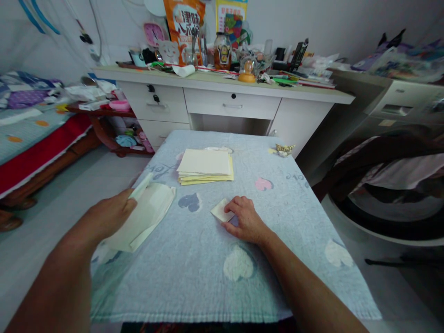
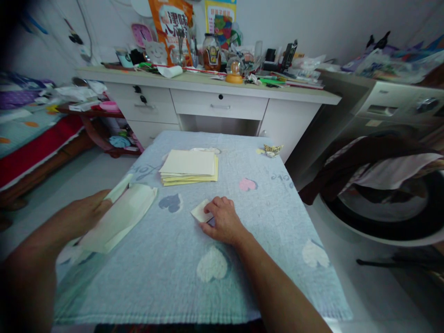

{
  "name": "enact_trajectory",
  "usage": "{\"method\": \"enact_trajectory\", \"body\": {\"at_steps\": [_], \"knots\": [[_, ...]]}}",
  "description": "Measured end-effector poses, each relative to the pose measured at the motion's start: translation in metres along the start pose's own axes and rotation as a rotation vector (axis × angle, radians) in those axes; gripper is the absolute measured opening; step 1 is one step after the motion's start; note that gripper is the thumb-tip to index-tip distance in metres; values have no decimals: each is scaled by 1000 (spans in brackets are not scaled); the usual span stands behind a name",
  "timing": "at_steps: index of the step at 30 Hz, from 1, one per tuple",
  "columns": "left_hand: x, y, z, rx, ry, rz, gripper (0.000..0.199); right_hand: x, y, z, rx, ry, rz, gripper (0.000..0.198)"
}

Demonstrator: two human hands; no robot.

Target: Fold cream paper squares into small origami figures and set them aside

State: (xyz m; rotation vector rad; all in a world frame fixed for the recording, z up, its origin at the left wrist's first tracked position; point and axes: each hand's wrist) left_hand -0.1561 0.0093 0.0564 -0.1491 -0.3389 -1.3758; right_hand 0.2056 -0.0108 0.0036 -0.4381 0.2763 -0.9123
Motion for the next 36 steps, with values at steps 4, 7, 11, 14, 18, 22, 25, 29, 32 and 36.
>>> {"method": "enact_trajectory", "body": {"at_steps": [4,7,11,14,18,22,25,29,32,36], "knots": [[10,22,-10,-107,-56,24,53,0,-1,0,2,3,3,29],[15,32,-17,-120,-37,28,57,0,0,0,2,5,7,30],[22,43,-26,-159,2,6,57,0,1,-1,1,5,7,32],[26,48,-32,-175,55,7,57,0,1,-2,-1,12,4,35],[25,46,-40,-126,94,38,60,0,2,-1,-4,6,-1,36],[20,39,-45,-94,66,48,59,0,3,-1,1,0,3,36],[23,42,-46,-70,119,67,65,0,3,-1,-2,-7,1,35],[40,72,-42,-54,363,-147,58,0,1,1,-19,-4,-4,36],[53,109,-43,45,246,-630,34,0,0,2,-26,8,10,36],[52,150,-55,177,116,-875,25,0,1,0,-28,15,31,28]]}}
Point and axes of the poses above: each hand's wrist, its own x-axis away from the middle knuckle, its own z-axis out of the back of the hand, y = z × x, and after that the axes turned 10 degrees about -y, right-handed
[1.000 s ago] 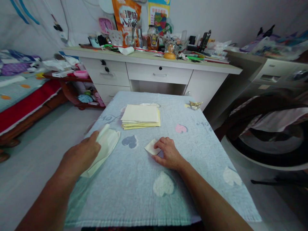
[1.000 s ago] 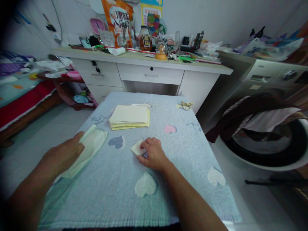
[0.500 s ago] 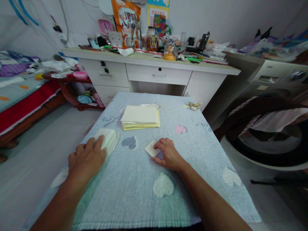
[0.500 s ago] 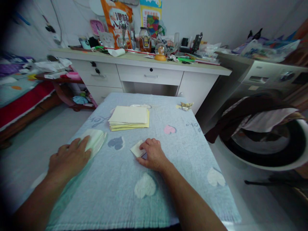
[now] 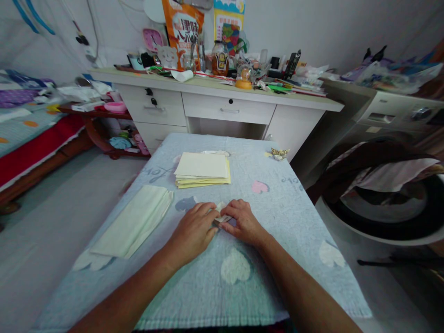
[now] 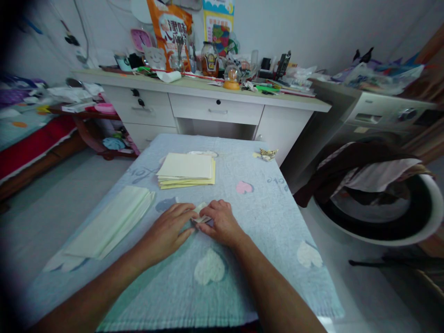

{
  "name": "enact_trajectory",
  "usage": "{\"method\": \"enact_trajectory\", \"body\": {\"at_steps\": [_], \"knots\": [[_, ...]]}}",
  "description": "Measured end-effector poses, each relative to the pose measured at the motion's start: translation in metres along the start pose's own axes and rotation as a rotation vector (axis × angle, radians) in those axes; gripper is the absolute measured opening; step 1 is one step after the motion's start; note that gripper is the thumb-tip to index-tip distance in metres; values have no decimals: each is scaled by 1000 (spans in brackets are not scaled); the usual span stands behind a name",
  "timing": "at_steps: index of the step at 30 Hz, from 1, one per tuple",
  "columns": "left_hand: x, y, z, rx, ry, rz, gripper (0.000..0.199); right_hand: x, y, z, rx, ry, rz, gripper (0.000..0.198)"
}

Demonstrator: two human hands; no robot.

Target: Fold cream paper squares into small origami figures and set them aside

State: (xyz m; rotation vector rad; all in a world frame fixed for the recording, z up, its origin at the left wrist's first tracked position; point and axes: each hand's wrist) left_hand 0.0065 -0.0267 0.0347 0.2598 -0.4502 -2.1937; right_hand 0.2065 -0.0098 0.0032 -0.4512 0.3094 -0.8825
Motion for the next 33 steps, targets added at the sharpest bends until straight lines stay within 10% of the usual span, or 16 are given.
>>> {"method": "enact_trajectory", "body": {"at_steps": [11,33], "knots": [[-29,-17,-10,-22,-118,48,18,-1,6,-2,-6,0,-16,30],[-23,-34,-24,149,29,110,10,3,7,7,1,11,-213,2]]}}
Point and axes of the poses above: each hand's wrist, its own x-axis away from the middle knuckle, its own z-axis out of the back of the hand, y = z × x, and after that the axes turned 10 degrees about -y, right-handed
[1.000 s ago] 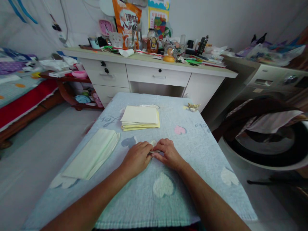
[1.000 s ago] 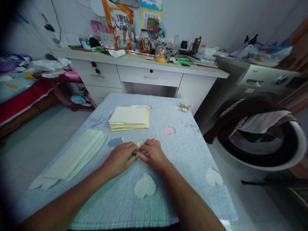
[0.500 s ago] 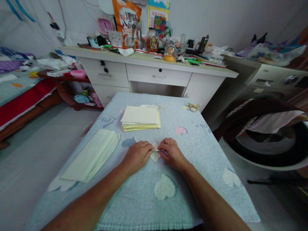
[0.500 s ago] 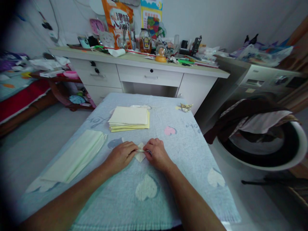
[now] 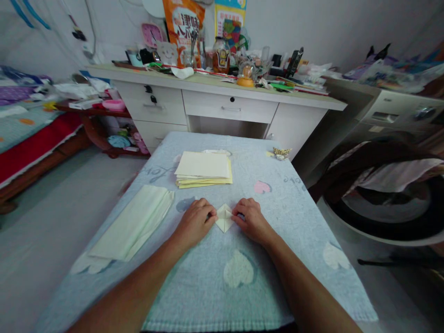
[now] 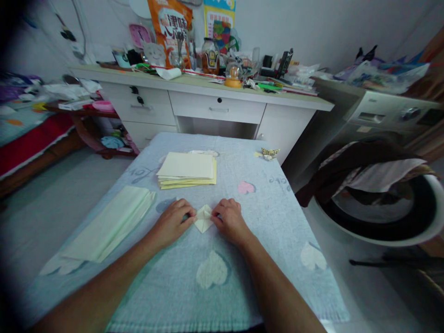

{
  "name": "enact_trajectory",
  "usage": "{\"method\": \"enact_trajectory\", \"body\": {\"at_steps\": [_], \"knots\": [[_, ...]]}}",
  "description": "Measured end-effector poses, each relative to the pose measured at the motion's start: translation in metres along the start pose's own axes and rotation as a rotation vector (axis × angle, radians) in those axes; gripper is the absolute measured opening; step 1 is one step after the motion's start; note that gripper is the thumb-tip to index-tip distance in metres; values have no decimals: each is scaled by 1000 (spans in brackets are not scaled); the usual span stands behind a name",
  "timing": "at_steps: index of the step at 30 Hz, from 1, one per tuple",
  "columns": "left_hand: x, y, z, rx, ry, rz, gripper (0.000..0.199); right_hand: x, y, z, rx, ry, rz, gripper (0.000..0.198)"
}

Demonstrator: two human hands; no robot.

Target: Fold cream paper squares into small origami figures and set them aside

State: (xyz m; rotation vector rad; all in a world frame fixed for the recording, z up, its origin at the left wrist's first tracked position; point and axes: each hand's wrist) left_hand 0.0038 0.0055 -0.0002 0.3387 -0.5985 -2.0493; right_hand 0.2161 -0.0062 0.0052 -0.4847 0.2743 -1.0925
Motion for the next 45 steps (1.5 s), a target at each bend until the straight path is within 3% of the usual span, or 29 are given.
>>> {"method": "enact_trajectory", "body": {"at_steps": [14,45], "knots": [[-3,8,2,-119,28,73,16,-4,-6,-10,8,135,-256,13],[0,10,-4,-242,100,164,17,-6,-10,-14,58,174,-336,14]]}}
Point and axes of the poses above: each hand's wrist, its own x-axis away from the middle knuckle, its own z-axis out of the back of the hand, y = z × x, and after that the axes turned 10 degrees about -y, right-handed
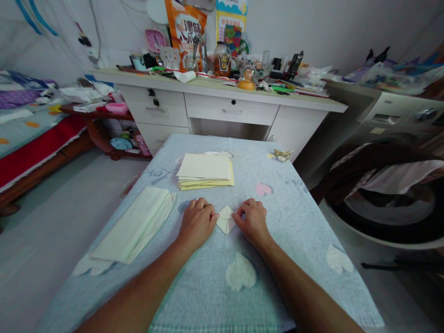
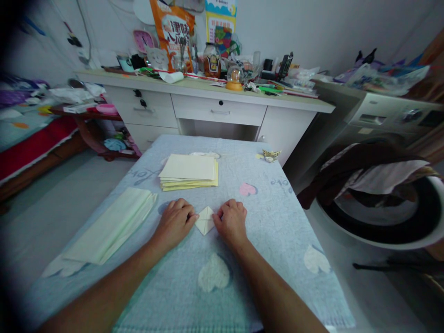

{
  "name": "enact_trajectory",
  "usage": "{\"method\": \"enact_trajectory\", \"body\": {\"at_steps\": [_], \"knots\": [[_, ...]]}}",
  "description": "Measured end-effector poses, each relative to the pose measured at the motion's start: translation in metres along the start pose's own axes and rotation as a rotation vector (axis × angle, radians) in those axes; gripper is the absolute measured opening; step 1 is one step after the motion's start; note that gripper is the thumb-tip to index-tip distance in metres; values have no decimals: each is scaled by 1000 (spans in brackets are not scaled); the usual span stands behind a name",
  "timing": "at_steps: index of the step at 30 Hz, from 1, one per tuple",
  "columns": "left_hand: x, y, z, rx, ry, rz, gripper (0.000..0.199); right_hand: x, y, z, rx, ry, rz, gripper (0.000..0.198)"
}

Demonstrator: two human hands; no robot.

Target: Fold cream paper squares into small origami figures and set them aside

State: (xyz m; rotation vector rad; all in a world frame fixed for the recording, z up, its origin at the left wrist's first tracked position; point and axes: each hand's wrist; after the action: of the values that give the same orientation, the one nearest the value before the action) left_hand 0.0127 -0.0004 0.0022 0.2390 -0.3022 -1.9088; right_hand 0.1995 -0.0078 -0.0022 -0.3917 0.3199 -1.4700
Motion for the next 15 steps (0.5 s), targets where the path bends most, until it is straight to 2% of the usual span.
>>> {"method": "enact_trajectory", "body": {"at_steps": [11,15], "knots": [[-2,-9,-2,24,21,33,13,1,0,0,5,6,16,14],[-4,-13,-1,110,22,0,25,0,0,1,9,-8,12,13]]}}
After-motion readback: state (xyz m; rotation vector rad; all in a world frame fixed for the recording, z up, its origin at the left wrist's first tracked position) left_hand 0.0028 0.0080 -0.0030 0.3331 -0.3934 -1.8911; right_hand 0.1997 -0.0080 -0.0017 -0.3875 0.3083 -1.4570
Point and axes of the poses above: each hand's wrist, its own x-axis away from the middle knuckle, its own z-axis out of the back of the hand, y = z × x, and after that the axes turned 10 degrees about -y, right-handed
